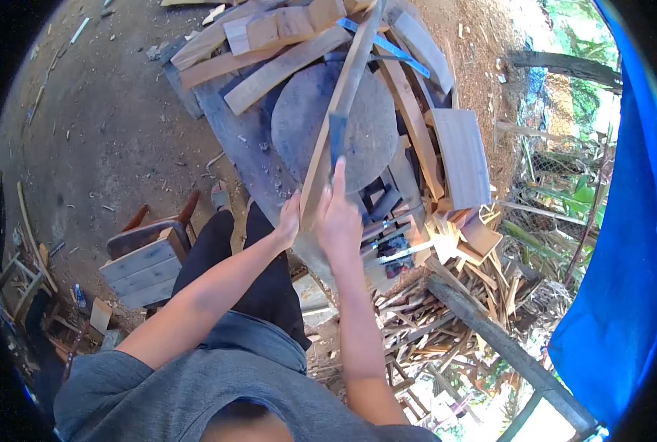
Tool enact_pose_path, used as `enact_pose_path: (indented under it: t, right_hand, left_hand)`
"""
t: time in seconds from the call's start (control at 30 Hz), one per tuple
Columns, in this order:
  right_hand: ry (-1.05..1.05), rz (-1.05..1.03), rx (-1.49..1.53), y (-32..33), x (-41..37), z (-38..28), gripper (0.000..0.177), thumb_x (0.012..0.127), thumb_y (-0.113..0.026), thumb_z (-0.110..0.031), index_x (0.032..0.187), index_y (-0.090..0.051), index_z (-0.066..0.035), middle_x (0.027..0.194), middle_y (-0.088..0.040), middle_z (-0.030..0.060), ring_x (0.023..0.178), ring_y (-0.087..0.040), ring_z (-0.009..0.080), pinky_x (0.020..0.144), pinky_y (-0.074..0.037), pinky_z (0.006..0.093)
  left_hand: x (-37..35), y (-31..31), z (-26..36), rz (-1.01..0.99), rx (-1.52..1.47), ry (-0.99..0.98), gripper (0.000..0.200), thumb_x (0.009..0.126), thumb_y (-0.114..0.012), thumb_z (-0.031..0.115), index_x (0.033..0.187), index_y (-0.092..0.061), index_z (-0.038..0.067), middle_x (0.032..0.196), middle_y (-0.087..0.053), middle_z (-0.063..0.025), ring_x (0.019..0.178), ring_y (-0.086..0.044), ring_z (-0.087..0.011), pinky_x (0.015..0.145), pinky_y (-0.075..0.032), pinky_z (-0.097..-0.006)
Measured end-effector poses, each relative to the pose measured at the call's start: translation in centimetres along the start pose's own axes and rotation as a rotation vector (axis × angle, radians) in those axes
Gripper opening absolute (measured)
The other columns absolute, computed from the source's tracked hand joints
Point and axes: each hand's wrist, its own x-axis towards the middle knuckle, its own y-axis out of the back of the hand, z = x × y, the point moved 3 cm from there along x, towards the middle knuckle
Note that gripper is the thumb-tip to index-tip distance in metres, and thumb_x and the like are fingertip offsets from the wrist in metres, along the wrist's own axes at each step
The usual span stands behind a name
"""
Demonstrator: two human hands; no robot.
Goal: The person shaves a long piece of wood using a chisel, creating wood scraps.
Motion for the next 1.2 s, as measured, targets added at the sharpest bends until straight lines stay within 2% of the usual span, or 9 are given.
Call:
enact_pose_path:
  t: [0.07, 0.2, 0.3, 0.37, 0.5, 0.7, 0.87, 1.0, 1.2]
  right_hand:
    - [0.13, 0.179, -0.008, 1.5, 5.1, -0.5, 0.053, 0.099, -0.036, -0.027, 0.149, -0.02, -0.018, 0.086, -0.064, 0.0306, 0.073, -0.063, 0.0471, 0.068, -0.05, 0.0538]
    - [0.016, 0.141, 0.056, 3.5, 12.0, -1.9, 0.053, 0.099, -0.034, -0.029, 0.148, -0.021, -0.016, 0.083, -0.064, 0.0298, 0.071, -0.065, 0.0428, 0.067, -0.052, 0.0514]
    - [-0.011, 0.077, 0.069, 1.9, 7.1, -1.3, 0.053, 0.099, -0.033, -0.03, 0.149, -0.019, -0.017, 0.084, -0.063, 0.03, 0.074, -0.064, 0.0441, 0.067, -0.049, 0.0525]
    - [0.018, 0.035, 0.046, -0.1, 0.9, -0.6, 0.056, 0.099, -0.037, -0.026, 0.15, -0.016, -0.019, 0.086, -0.063, 0.031, 0.08, -0.061, 0.0497, 0.073, -0.045, 0.0566]
    - [0.012, -0.051, 0.006, -2.7, -6.3, 0.9, 0.058, 0.098, -0.038, -0.024, 0.15, -0.015, -0.018, 0.074, -0.063, 0.028, 0.069, -0.06, 0.0482, 0.063, -0.045, 0.0563]
    - [0.047, 0.083, 0.015, 1.1, 4.2, 1.1, 0.052, 0.1, -0.035, -0.029, 0.148, -0.02, -0.017, 0.082, -0.063, 0.031, 0.074, -0.06, 0.0496, 0.068, -0.046, 0.0562]
    - [0.187, 0.057, -0.023, -1.0, -1.7, 4.9, 0.056, 0.099, -0.038, -0.024, 0.149, -0.017, -0.016, 0.076, -0.062, 0.03, 0.071, -0.06, 0.0495, 0.062, -0.046, 0.0566]
    - [0.187, -0.096, -0.007, -2.3, -6.5, 7.5, 0.06, 0.098, -0.041, -0.024, 0.151, -0.013, -0.017, 0.073, -0.063, 0.0276, 0.069, -0.062, 0.0472, 0.063, -0.047, 0.055]
    - [0.278, 0.083, 0.021, 0.6, 3.4, 5.0, 0.057, 0.099, -0.037, -0.025, 0.15, -0.014, -0.017, 0.074, -0.062, 0.0282, 0.067, -0.061, 0.0469, 0.058, -0.046, 0.0543]
  left_hand:
    - [-0.6, -0.1, 0.2, -0.002, 0.037, 0.018, 0.06, 0.1, -0.029, 0.047, 0.101, -0.063, -0.002, 0.09, -0.061, -0.0087, 0.086, -0.053, -0.0155, 0.081, -0.04, -0.0324]
    - [0.0, 0.1, 0.4, 0.062, 0.135, -0.004, 0.064, 0.1, -0.026, 0.05, 0.098, -0.064, -0.002, 0.092, -0.062, -0.0102, 0.088, -0.055, -0.017, 0.081, -0.041, -0.0337]
    - [1.2, 0.6, -0.2, 0.074, 0.329, 0.016, 0.067, 0.099, -0.025, 0.051, 0.102, -0.064, -0.003, 0.095, -0.064, -0.012, 0.091, -0.056, -0.0188, 0.084, -0.042, -0.035]
    - [-1.8, -0.7, 4.0, 0.023, 0.248, 0.042, 0.067, 0.099, -0.025, 0.051, 0.105, -0.064, -0.003, 0.097, -0.064, -0.013, 0.093, -0.057, -0.0198, 0.085, -0.042, -0.0356]
    - [-1.1, -0.8, 3.3, 0.034, 0.154, 0.042, 0.069, 0.1, -0.025, 0.052, 0.112, -0.063, -0.004, 0.1, -0.064, -0.0144, 0.091, -0.059, -0.0212, 0.085, -0.042, -0.0357]
    - [-2.0, -1.7, 3.6, 0.167, 0.112, -0.038, 0.067, 0.1, -0.026, 0.051, 0.111, -0.063, -0.004, 0.098, -0.064, -0.0135, 0.09, -0.059, -0.0209, 0.084, -0.043, -0.035]
    - [-3.0, -2.6, 3.1, 0.18, 0.039, 0.064, 0.066, 0.1, -0.027, 0.05, 0.107, -0.064, -0.004, 0.096, -0.064, -0.0126, 0.087, -0.059, -0.0201, 0.081, -0.043, -0.0354]
    - [-0.2, -1.2, 1.1, 0.28, 0.056, -0.082, 0.064, 0.1, -0.029, 0.049, 0.098, -0.065, -0.004, 0.087, -0.062, -0.0111, 0.082, -0.057, -0.0186, 0.073, -0.043, -0.0364]
    - [-1.8, -3.8, 0.1, 0.237, 0.113, 0.052, 0.061, 0.1, -0.029, 0.046, 0.098, -0.064, -0.003, 0.086, -0.062, -0.0119, 0.079, -0.058, -0.0204, 0.073, -0.043, -0.0371]
